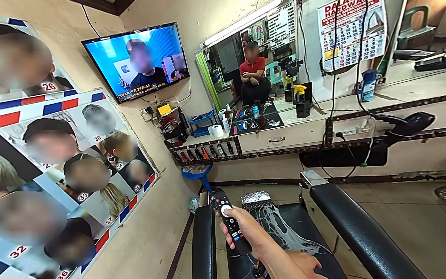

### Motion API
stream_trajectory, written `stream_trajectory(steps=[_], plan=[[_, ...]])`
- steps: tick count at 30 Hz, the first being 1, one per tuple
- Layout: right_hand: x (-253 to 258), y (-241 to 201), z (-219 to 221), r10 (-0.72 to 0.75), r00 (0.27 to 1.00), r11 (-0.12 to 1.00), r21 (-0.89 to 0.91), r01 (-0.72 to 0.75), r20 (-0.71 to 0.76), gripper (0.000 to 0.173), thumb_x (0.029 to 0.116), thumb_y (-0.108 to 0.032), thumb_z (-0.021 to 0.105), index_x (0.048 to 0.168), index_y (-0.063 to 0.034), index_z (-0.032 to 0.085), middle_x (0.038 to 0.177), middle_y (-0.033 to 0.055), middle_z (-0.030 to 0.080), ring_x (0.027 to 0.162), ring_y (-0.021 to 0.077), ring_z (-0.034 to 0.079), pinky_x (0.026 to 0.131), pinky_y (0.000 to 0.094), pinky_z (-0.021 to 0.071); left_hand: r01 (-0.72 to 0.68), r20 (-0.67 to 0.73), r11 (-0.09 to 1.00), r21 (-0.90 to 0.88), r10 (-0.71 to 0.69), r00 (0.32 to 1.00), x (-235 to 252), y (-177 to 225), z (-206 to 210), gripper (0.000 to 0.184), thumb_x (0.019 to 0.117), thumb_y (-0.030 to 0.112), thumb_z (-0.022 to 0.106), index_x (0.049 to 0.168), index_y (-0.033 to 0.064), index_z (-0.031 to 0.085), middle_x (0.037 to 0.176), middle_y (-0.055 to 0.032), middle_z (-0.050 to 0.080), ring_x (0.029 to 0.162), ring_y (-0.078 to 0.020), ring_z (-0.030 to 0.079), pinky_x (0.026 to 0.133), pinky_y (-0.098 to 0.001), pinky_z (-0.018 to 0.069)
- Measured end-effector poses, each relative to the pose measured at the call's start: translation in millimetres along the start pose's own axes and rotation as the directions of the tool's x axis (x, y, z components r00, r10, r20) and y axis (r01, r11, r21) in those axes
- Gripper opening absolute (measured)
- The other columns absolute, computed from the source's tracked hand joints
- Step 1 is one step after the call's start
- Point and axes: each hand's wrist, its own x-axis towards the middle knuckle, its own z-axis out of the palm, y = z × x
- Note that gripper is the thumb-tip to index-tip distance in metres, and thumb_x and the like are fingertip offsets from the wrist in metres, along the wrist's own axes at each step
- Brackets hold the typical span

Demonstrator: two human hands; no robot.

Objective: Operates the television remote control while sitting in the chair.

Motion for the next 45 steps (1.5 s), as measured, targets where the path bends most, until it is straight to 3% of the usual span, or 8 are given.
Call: stream_trajectory(steps=[3,9,18,21,34,40,43,45], plan=[[0,-1,0,-0.005,1.0,1.0,-0.003,0.005,0.004,0.037,0.1121,-0.027,0.032,0.122,-0.002,0.056,0.068,0.0079,0.06,0.051,0.015,0.061,0.046,0.0279,0.0557,0.065,0.008,0.998,-0.006,-0.065,0.998,-21,27,-11,0.05,0.108,0.027,0.053,0.147,-0.0044,0.05,0.14,-0.0287,0.059,0.135,-0.0401,0.054,0.116,-0.053,0.0363],[1,2,-1,-0.006,1.0,1.0,0.007,0.006,-0.005,0.036,0.1119,-0.027,0.034,0.123,-0.0013,0.057,0.068,0.0081,0.06,0.05,0.0151,0.061,0.046,0.0282,0.0557,-0.015,0.03,1.0,0.022,0.015,0.999,18,-14,5,0.051,0.107,0.034,0.054,0.143,-0.0017,0.055,0.133,-0.0263,0.064,0.128,-0.0398,0.06,0.111,-0.0569,0.0422],[-1,0,1,-0.021,1.0,1.0,0.0,0.021,0.009,0.033,0.1114,-0.024,0.035,0.121,-0.0011,0.056,0.068,0.0075,0.06,0.05,0.0145,0.061,0.047,0.0279,0.0562,0.004,-0.01,1.0,-0.024,-0.004,1.0,-1,0,0,0.05,0.1068,0.031,0.055,0.144,-0.0021,0.055,0.134,-0.0267,0.064,0.127,-0.0389,0.061,0.111,-0.0547,0.0427],[-1,-1,1,-0.032,0.999,0.999,-0.012,0.032,0.007,0.033,0.1114,-0.024,0.035,0.121,-0.0012,0.057,0.068,0.0074,0.061,0.05,0.0144,0.062,0.047,0.0281,0.0565,0.074,0.0,0.997,-0.016,-0.074,0.997,-20,28,-10,0.052,0.108,0.026,0.054,0.15,-0.0049,0.047,0.14,-0.0302,0.058,0.133,-0.041,0.056,0.116,-0.0522,0.0371],[-1,1,1,-0.027,1.0,1.0,-0.001,0.027,0.005,0.032,0.111,-0.023,0.037,0.121,-0.0009,0.057,0.068,0.0086,0.061,0.05,0.0149,0.061,0.046,0.0279,0.056,0.047,-0.008,0.999,-0.01,-0.047,0.999,0,10,1,0.055,0.107,0.03,0.056,0.149,-0.0047,0.046,0.141,-0.03,0.057,0.134,-0.0413,0.055,0.116,-0.0529,0.0367],[-1,0,2,-0.015,1.0,1.0,-0.008,0.015,0.006,0.032,0.111,-0.024,0.037,0.122,-0.0009,0.057,0.068,0.0073,0.06,0.051,0.0145,0.062,0.047,0.028,0.0562,0.099,-0.005,0.995,-0.029,-0.099,0.995,-46,51,-21,0.05,0.1084,0.022,0.052,0.15,-0.0053,0.045,0.146,-0.029,0.054,0.139,-0.0393,0.051,0.118,-0.0497,0.0343],[0,1,2,-0.014,1.0,1.0,0.0,0.014,0.007,0.032,0.1108,-0.023,0.038,0.123,-0.0009,0.057,0.069,0.0078,0.061,0.05,0.0147,0.062,0.046,0.028,0.0561,0.08,0.008,0.997,-0.022,-0.08,0.997,-35,39,-17,0.052,0.1084,0.024,0.052,0.151,-0.0042,0.045,0.143,-0.0296,0.056,0.136,-0.0403,0.053,0.116,-0.051,0.036],[0,2,1,-0.013,1.0,1.0,0.003,0.013,0.011,0.032,0.1107,-0.024,0.039,0.123,-0.0007,0.056,0.069,0.0084,0.061,0.051,0.0152,0.062,0.047,0.0285,0.0564,-0.002,-0.005,1.0,0.004,0.002,1.0,-8,6,-3,0.05,0.1072,0.029,0.054,0.147,-0.0021,0.052,0.134,-0.0276,0.063,0.126,-0.0398,0.061,0.11,-0.0537,0.0432]])
